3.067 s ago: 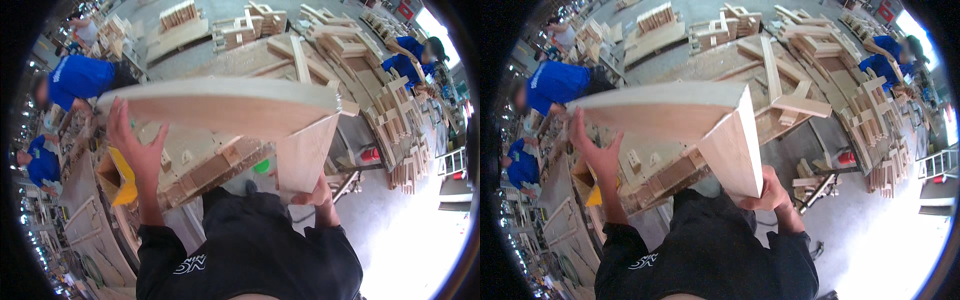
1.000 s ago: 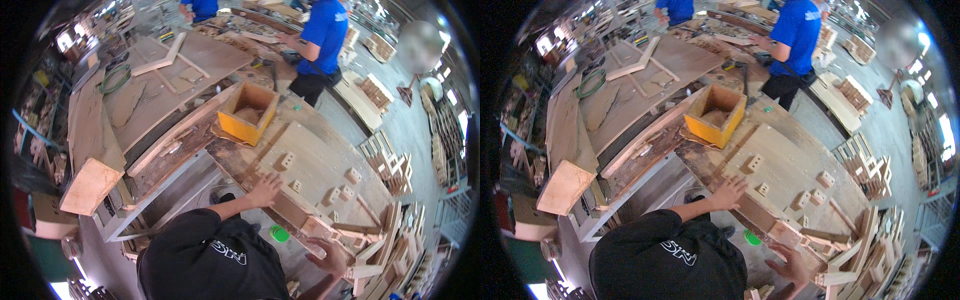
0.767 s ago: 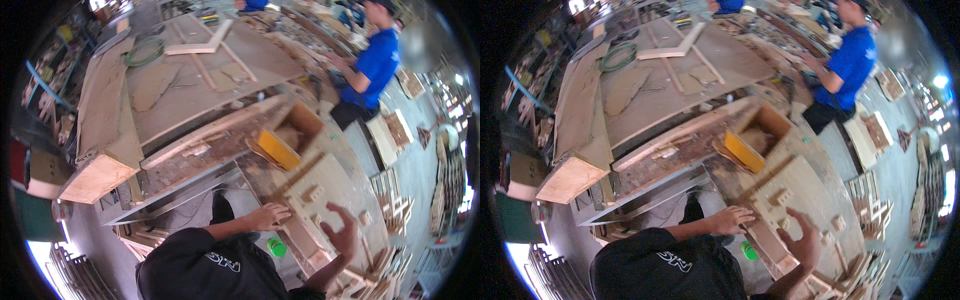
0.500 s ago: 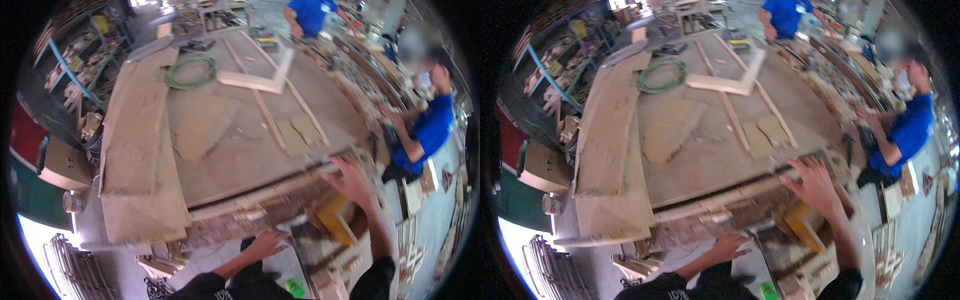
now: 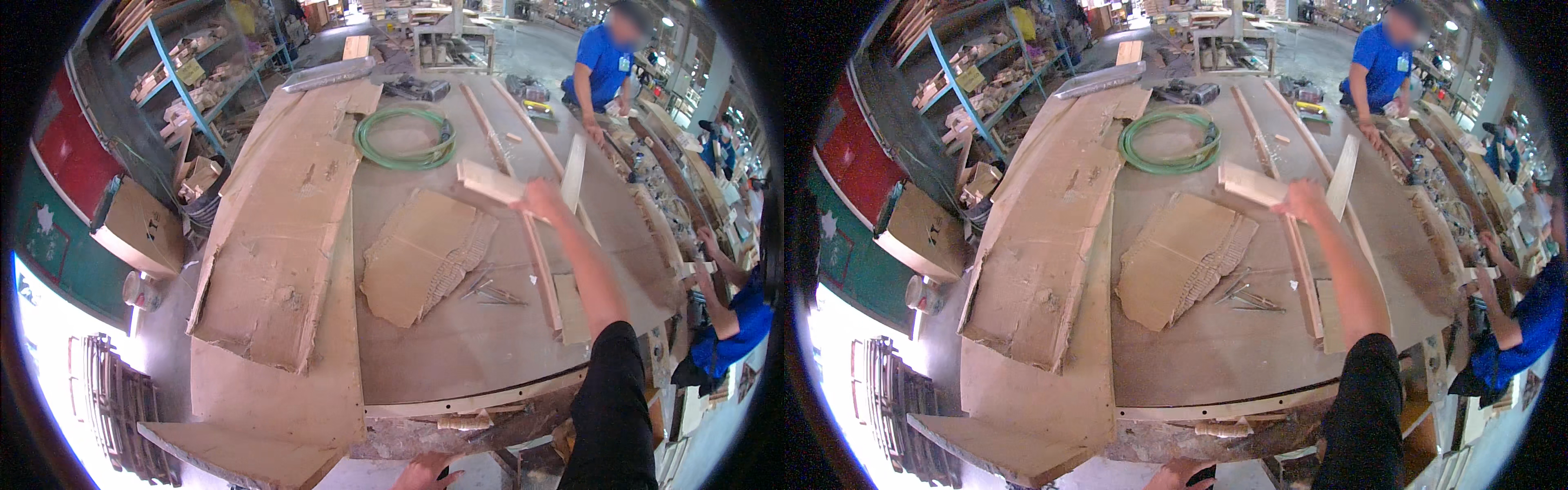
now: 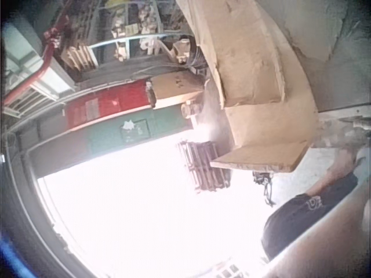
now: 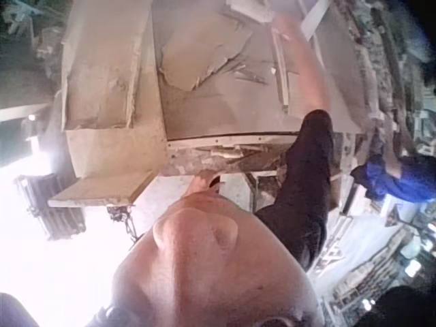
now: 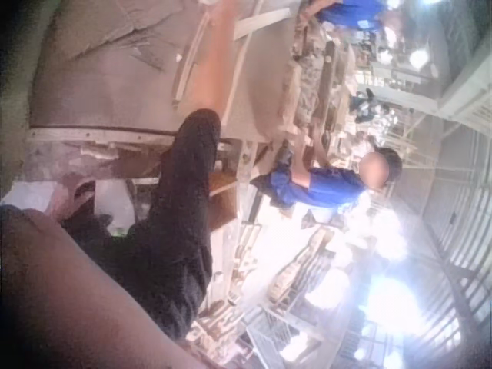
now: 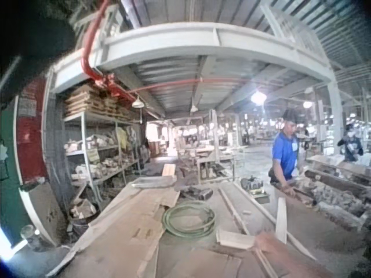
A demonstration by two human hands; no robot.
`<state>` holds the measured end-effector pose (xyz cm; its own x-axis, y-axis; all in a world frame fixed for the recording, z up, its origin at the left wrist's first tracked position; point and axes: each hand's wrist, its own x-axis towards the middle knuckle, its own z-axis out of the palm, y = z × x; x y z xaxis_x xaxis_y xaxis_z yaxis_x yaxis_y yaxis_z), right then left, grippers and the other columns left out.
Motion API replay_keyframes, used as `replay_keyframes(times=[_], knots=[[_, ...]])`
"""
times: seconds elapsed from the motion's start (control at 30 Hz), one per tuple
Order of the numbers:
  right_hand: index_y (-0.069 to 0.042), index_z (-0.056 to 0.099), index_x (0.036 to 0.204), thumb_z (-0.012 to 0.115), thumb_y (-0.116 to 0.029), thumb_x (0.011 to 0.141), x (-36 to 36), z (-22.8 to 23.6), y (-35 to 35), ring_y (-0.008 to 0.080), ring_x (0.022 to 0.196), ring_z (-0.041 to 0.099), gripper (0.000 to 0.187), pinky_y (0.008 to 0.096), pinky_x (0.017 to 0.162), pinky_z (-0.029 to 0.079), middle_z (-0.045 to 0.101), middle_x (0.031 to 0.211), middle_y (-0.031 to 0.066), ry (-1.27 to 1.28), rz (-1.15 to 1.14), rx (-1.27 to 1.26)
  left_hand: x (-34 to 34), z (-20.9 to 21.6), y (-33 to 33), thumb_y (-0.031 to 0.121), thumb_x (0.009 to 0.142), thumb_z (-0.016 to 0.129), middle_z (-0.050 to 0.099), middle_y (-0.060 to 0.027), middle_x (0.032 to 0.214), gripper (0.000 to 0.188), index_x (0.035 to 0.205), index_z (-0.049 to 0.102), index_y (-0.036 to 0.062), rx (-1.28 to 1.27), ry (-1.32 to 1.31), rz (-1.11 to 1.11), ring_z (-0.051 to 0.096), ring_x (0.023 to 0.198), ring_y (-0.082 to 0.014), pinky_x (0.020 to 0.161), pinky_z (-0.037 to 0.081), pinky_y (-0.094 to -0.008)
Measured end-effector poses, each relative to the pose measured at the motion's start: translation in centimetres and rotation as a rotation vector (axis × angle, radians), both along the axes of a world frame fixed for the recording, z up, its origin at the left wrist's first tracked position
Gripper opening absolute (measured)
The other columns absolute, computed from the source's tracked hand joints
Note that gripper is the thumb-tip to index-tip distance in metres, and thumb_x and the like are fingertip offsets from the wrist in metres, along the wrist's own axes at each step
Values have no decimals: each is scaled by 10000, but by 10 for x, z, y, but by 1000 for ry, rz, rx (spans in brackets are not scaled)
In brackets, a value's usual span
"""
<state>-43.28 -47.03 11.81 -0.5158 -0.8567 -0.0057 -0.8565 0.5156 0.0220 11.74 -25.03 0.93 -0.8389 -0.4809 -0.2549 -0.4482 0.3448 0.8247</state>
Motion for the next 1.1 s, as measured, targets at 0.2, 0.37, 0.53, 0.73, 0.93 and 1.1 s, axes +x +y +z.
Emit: replay_keyframes(times=[0.2, 0.37, 0.53, 0.73, 0.93, 1.1], knots=[[14, 711, 779, 762, -616, 683, 43, 57, 100, 389, 899, 658, 639, 468, 763, 507, 670, 929, 261, -63, 220, -182, -10, 42, 6, 331, 910, 651, 648, -182, 1131, 442, 1281, 593, 99, -104, 258, -198, 595, 1075, -370, 895, 493, -448], [43, 696, 838, 764, -571, 728, 110, 217, 240, 224, 683, 641, 627, 376, 650, 499, 675, 749, 126, -307, 211, -457, -32, 91, 13, 233, 823, 760, 634, -183, 1178, 496, 1255, 590, 58, -361, 478, -167, 595, 1095, -373, 949, 488, -451], [50, 673, 1033, 697, -584, 779, 227, 346, 449, 144, 773, 618, 683, 316, 676, 496, 674, 857, 75, -480, 164, -668, -94, 216, 51, 333, 745, 827, 465, -206, 1398, 794, 1392, 459, 57, -706, 840, -95, 498, 1229, -412, 1055, 403, -483], [39, 447, 1327, 724, -674, 672, 395, 379, 676, 187, 1010, 569, 1007, 340, 841, 483, 581, 1147, 114, -708, -268, -861, -134, 262, 219, 420, 637, 888, 620, -237, 1141, 811, 1254, 541, 23, -429, 760, -910, 614, 1076, -344, 926, 478, -452], [85, 548, 1166, 732, -583, 775, 565, 333, 836, 282, 820, 619, 796, 371, 717, 484, 636, 902, 162, -543, -361, -654, -34, 170, 376, 443, 599, 918, 684, -163, 777, 627, 954, 639, 9, -106, 881, -1273, 689, 671, -320, 604, 540, -387], [35, 273, 1435, 856, -359, 701, 708, 205, 880, 408, 988, 613, 1017, 454, 922, 463, 604, 1054, 256, -86, -1022, -957, 12, 129, 424, 459, 637, 875, 652, -152, 749, 546, 870, 648, 19, -346, 789, -1485, 645, 673, -369, 593, 505, -428]])
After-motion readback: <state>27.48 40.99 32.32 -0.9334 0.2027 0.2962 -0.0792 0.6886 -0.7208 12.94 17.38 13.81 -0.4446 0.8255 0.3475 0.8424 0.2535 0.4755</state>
